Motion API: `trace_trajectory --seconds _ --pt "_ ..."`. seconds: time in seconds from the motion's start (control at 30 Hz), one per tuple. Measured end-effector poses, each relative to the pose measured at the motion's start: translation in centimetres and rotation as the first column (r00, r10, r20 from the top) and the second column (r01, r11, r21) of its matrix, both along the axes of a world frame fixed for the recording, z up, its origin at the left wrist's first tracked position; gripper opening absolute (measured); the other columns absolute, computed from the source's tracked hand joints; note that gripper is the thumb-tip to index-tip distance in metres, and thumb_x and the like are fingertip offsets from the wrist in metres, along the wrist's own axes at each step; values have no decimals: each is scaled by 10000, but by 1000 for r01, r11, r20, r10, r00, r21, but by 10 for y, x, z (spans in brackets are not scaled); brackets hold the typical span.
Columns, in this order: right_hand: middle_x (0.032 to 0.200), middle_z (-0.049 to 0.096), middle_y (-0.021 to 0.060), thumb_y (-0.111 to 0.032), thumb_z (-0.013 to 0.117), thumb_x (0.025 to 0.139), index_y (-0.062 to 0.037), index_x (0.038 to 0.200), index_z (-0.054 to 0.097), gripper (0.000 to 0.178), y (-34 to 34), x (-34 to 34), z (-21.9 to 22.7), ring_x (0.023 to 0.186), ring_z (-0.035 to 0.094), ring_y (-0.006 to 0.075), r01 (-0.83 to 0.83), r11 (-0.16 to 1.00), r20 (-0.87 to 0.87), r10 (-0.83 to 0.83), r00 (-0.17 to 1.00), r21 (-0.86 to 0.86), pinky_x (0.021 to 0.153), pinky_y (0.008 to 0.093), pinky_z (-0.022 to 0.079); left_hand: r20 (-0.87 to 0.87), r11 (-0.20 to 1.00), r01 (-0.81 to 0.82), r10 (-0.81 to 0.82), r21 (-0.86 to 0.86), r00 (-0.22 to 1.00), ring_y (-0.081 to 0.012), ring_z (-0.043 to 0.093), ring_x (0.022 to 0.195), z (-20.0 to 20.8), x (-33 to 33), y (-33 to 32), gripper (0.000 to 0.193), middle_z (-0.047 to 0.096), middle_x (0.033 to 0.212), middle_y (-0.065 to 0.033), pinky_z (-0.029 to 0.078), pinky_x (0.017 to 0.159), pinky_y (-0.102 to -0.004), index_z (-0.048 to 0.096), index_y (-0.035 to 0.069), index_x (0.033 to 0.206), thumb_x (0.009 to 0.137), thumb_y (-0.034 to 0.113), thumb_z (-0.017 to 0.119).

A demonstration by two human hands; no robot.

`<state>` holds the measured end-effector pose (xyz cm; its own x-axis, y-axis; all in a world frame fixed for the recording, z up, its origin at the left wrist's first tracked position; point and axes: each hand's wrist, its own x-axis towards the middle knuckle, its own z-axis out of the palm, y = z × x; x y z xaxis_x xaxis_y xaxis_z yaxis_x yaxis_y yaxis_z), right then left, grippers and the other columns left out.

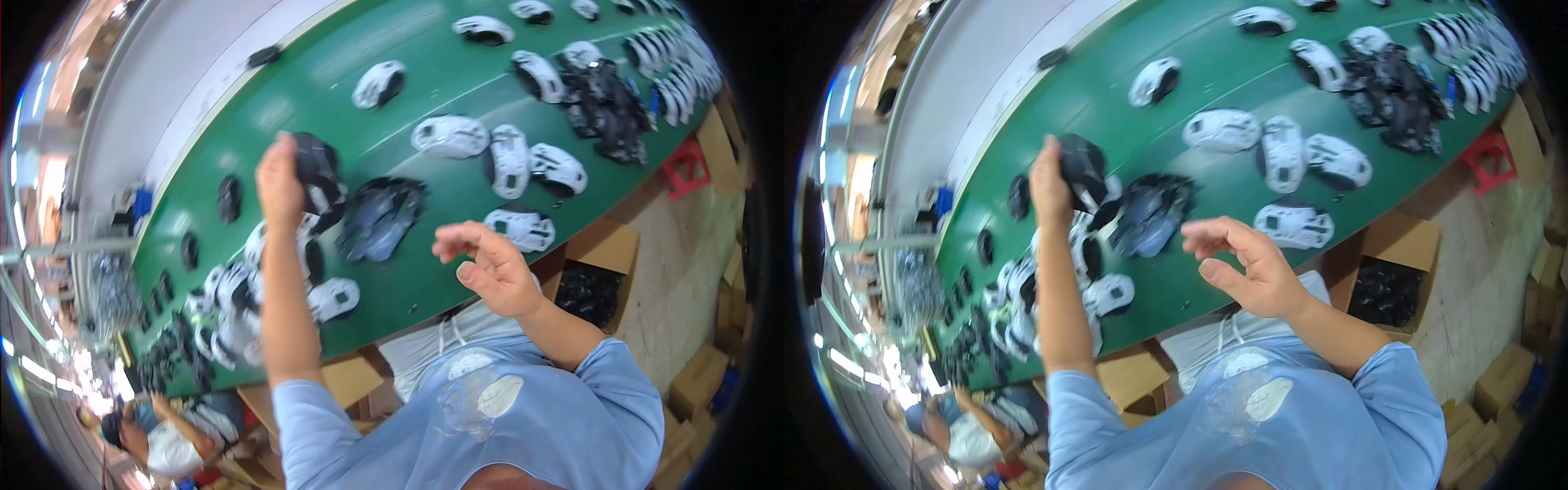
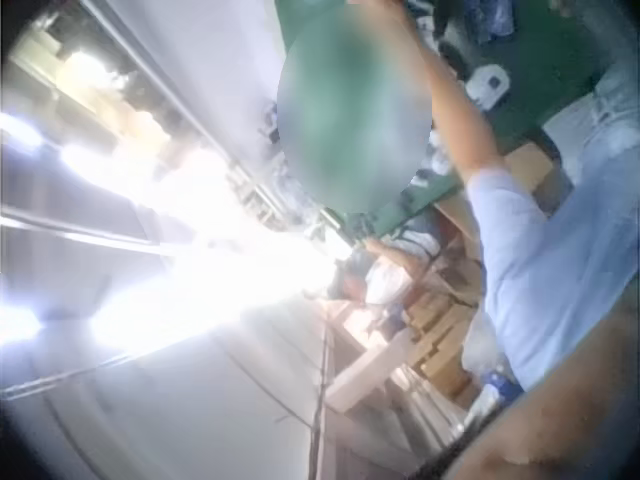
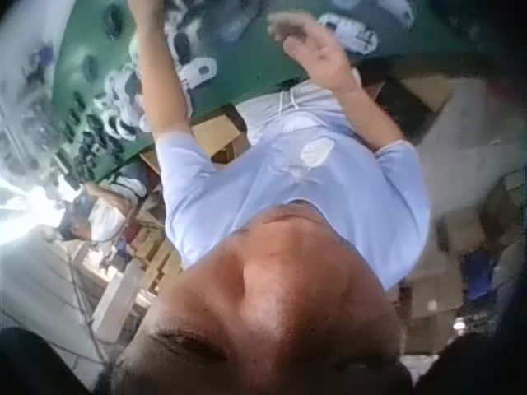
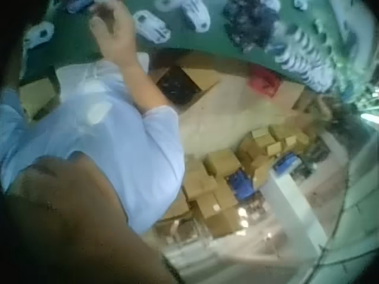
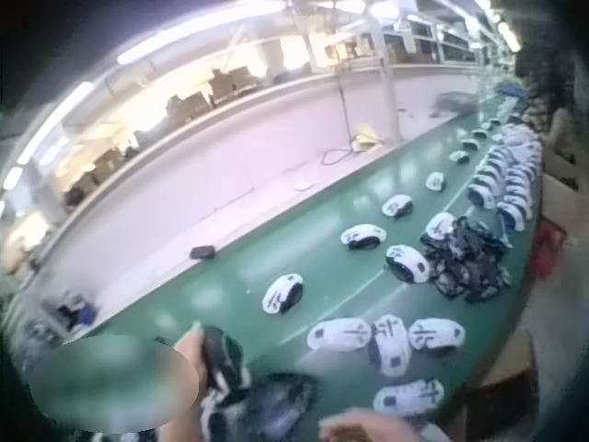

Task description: The person assembles computer mouse shells by picking up white shell pieces and black inserts, pressing the components together by hand, and placing the assembled parts on the assembly table.

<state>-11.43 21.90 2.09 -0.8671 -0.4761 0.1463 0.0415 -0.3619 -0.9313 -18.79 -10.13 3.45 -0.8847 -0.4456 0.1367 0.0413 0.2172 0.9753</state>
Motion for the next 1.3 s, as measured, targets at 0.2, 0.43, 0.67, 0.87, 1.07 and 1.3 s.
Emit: trace_trajectory --seconds 0.2,0.43,0.67,0.87,1.07,1.3 --pt "910 694 84 -71 652 907 18 1018 704 151 94 -56 13 804 632 181 278 870 -423 -90 902 408 762 318 507 323 714 -53 380 -698 867 -336 662 826 -76 -95 -174 663 706 897 -183 519 802 -400 687 -14 1014 902 634 606" --pt "865 681 74 -245 712 879 -44 966 718 219 165 -164 -5 785 658 228 687 251 -679 -131 722 682 712 340 518 156 240 160 -35 -957 987 -397 560 1157 -43 -154 -33 800 630 1190 -261 430 1002 -484 659 -36 1129 801 695 669" --pt "858 695 43 -285 724 832 -108 976 672 234 156 -195 -27 885 673 264 708 -35 -699 131 703 705 745 420 544 525 375 497 -30 -783 850 -409 629 1042 -44 -177 33 852 633 1120 -287 520 905 -472 608 -61 1161 710 644 767" --pt "799 700 107 -215 684 847 -83 1003 671 204 164 -200 -31 813 683 300 713 29 -713 88 696 700 708 431 527 365 311 360 -47 -879 930 -439 621 1034 -43 -150 20 821 631 1100 -303 516 917 -469 605 -60 1117 662 584 831" --pt "685 627 82 -246 645 953 -32 982 677 218 174 -180 -8 593 566 132 773 182 -723 -276 634 608 586 307 453 228 644 247 -116 -724 967 -342 655 827 -11 -107 27 723 673 943 -243 525 792 -398 594 -54 1011 675 524 867" --pt "837 600 -36 -226 626 996 -42 996 665 189 179 -180 -25 754 521 44 551 650 -349 -427 834 522 689 213 435 -36 958 210 -221 -193 975 -113 624 846 15 -1 38 365 698 984 -58 495 760 -264 672 -20 1189 903 199 735"
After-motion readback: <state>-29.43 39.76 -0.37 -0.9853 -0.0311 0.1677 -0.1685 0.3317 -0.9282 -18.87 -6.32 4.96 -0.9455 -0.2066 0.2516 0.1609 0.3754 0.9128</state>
